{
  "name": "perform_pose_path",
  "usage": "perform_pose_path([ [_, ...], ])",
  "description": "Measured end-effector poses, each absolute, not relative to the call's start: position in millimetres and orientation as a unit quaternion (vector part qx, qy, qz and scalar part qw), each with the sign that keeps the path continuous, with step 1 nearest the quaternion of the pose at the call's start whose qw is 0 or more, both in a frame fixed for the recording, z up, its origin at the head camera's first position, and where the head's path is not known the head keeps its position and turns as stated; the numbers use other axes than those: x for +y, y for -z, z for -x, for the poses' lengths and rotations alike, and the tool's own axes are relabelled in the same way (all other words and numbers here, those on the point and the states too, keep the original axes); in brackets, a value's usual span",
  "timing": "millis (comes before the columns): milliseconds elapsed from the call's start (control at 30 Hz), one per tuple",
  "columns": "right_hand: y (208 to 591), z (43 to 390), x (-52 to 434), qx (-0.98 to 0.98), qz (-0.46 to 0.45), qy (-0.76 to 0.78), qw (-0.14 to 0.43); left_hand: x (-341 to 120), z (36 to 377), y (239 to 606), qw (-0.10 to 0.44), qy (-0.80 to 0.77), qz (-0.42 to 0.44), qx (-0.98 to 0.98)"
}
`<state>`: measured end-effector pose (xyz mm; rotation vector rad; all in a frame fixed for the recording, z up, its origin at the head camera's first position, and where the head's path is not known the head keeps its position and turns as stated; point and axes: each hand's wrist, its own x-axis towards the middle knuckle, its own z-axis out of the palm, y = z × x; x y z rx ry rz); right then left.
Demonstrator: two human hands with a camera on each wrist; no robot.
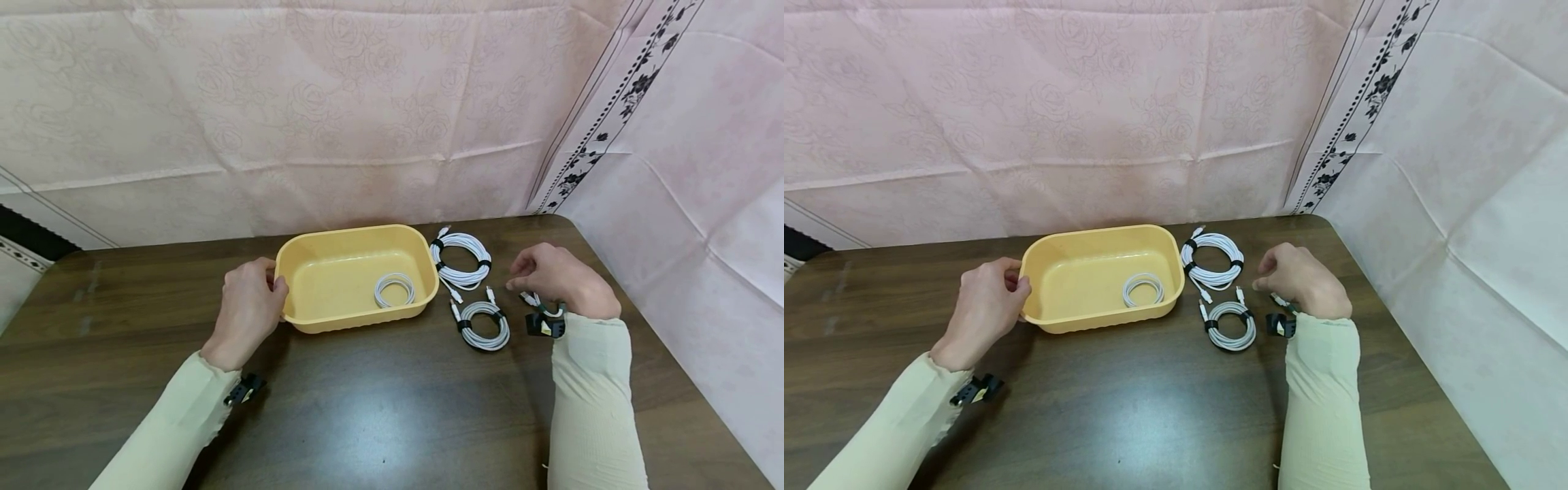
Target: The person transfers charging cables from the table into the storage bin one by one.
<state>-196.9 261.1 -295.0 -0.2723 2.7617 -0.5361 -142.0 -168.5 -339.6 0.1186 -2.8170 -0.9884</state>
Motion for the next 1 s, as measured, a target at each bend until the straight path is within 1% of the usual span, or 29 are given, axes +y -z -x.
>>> perform_pose_path([
  [400,298.5,199.7,264.8,0.967,0.087,0.169,0.171,-168.5,142.2,338.8,0.070,0.322,-0.043,-0.943],
  [667,300.4,198.8,267.4,0.961,0.069,0.186,0.195,-168.1,142.3,339.1,0.075,0.321,-0.040,-0.943],
  [1000,302.9,199.5,271.5,0.963,0.063,0.171,0.198,-168.3,142.5,339.9,0.079,0.321,-0.040,-0.943],
])
